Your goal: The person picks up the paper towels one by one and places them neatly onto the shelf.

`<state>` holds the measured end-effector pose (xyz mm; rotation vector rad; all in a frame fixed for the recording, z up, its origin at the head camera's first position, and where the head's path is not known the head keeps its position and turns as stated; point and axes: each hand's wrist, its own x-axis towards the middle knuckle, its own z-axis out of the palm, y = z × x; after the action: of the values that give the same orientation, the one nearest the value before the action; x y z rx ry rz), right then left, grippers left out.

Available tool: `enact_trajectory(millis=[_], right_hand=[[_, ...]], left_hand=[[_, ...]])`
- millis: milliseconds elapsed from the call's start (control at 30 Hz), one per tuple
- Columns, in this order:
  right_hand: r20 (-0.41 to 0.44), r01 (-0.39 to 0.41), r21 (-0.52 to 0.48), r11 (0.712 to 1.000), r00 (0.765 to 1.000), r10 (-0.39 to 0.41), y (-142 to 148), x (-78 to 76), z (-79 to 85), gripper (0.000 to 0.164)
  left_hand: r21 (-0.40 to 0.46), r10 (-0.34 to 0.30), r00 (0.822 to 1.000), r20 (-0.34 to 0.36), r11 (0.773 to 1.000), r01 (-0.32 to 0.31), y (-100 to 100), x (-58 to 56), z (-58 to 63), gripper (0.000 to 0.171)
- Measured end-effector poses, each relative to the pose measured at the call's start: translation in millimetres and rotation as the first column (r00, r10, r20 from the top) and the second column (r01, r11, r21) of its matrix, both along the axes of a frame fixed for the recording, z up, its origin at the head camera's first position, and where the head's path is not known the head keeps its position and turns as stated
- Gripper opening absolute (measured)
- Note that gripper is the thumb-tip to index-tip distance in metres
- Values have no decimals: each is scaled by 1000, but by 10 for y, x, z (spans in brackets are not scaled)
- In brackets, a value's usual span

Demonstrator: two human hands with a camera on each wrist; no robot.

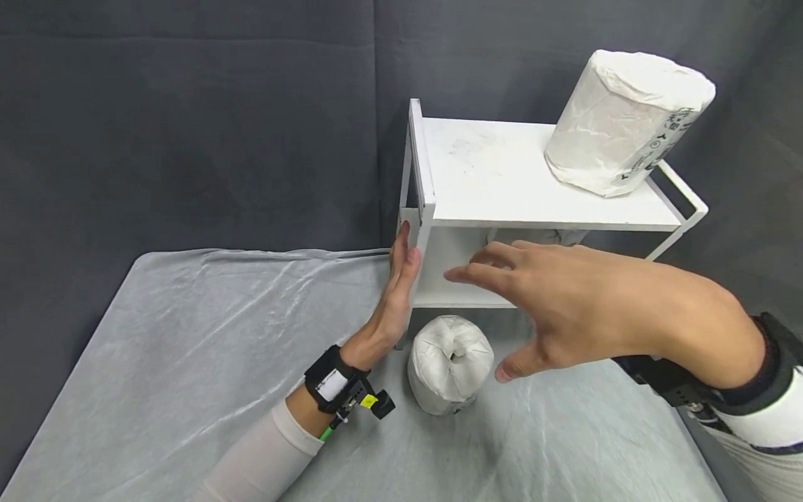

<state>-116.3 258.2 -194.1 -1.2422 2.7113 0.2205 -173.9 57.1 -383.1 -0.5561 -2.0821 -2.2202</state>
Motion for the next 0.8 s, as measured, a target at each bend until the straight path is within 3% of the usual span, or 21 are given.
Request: enact_trajectory(millis=[133,367,567,800], right_hand=[[43,19,13,1000,999,-20,-12,-9,-99,107],[195,43,34,999,980,-48,-61,-49,-358,104],[242,29,12,999,970,-31,-121,-31,-583,104],[321,62,39,997,944,-71,-180,-42,-807,103]], left_hand=[[-4,3,1000,2,1000,-3,1,3,6,118],[-10,6,1000,9,1000,-5,-2,12,1,112],[-4,-1,1000,4,1000,1,2,11,0,111],[-16,8,1000,-7,1000,-8,3,12,-2,111]])
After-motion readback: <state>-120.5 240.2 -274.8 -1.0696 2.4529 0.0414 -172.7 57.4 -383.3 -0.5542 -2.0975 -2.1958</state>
